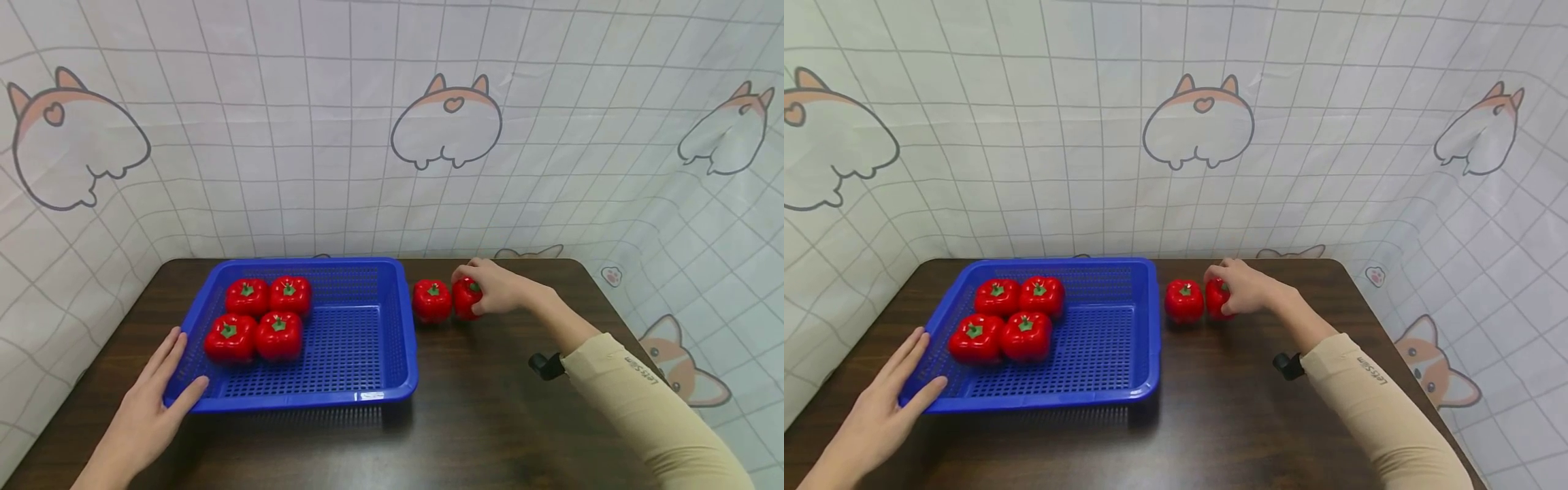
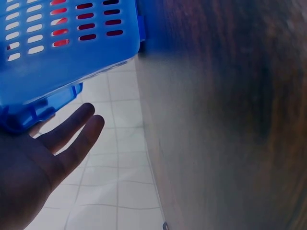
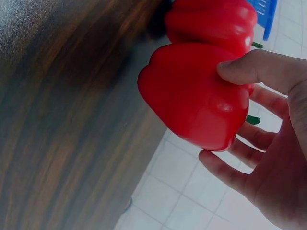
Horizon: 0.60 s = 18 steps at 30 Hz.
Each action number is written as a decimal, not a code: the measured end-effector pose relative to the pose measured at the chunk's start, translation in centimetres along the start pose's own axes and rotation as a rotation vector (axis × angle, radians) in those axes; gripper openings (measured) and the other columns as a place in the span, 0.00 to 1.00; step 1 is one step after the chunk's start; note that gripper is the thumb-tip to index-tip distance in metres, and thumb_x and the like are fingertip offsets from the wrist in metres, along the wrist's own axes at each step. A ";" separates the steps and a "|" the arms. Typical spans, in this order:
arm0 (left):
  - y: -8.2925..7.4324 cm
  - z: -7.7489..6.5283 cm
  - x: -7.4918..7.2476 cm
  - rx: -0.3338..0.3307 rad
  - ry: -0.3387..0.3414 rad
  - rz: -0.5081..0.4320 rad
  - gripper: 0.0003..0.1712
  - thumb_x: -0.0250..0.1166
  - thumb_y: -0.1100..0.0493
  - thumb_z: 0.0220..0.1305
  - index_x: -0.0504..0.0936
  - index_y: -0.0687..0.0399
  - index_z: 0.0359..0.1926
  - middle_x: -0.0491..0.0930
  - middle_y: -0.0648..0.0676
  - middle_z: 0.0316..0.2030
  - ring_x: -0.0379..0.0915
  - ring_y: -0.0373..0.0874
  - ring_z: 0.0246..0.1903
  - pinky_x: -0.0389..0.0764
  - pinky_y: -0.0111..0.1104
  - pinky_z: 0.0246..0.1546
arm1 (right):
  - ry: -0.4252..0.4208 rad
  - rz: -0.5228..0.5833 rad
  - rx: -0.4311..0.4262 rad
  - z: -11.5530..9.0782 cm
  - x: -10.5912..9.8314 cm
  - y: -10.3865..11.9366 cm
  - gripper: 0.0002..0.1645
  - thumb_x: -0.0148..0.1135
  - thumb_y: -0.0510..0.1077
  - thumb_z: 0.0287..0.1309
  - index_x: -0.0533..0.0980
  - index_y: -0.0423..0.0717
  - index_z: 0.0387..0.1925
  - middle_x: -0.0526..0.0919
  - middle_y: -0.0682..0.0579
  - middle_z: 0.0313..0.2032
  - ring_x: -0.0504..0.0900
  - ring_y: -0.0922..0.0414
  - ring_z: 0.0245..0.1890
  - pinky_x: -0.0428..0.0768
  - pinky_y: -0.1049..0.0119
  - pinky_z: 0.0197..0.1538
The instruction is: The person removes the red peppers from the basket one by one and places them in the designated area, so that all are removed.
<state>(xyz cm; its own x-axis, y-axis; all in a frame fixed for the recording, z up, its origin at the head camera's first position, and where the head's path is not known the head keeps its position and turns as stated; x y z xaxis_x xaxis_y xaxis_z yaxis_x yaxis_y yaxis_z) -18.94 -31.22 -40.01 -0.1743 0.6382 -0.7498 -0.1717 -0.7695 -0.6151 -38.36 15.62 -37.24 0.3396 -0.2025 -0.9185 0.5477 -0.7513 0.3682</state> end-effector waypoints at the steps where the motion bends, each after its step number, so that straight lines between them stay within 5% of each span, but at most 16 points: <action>1: 0.0 0.0 0.0 -0.001 0.001 0.000 0.45 0.62 0.52 0.75 0.48 0.57 0.82 0.41 0.57 0.82 0.43 0.73 0.75 0.49 0.73 0.64 | 0.003 -0.001 -0.001 0.1 0.1 0.0 0.32 0.67 0.34 0.51 0.75 0.43 0.61 0.74 0.42 0.56 0.71 0.43 0.57 0.81 0.45 0.53; 18: 0.1 0.0 0.0 0.004 -0.013 0.009 0.45 0.62 0.51 0.75 0.49 0.58 0.82 0.41 0.58 0.82 0.44 0.73 0.75 0.49 0.73 0.65 | 0.013 -0.001 -0.047 0.5 1.1 0.0 0.33 0.69 0.34 0.55 0.74 0.41 0.64 0.75 0.41 0.61 0.72 0.42 0.61 0.78 0.43 0.59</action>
<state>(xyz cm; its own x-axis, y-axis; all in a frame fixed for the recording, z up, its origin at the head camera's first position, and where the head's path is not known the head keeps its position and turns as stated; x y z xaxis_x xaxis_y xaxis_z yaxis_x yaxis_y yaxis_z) -18.92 -31.35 -40.09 -0.1888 0.6316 -0.7519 -0.1735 -0.7751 -0.6076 -38.35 15.10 -38.36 0.3489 -0.1930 -0.9171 0.5831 -0.7214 0.3736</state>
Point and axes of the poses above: each hand's wrist, its own z-axis towards the middle knuckle, its own x-axis out of the palm, y = z × x, the point moved 10 cm from there along z, towards the middle knuckle
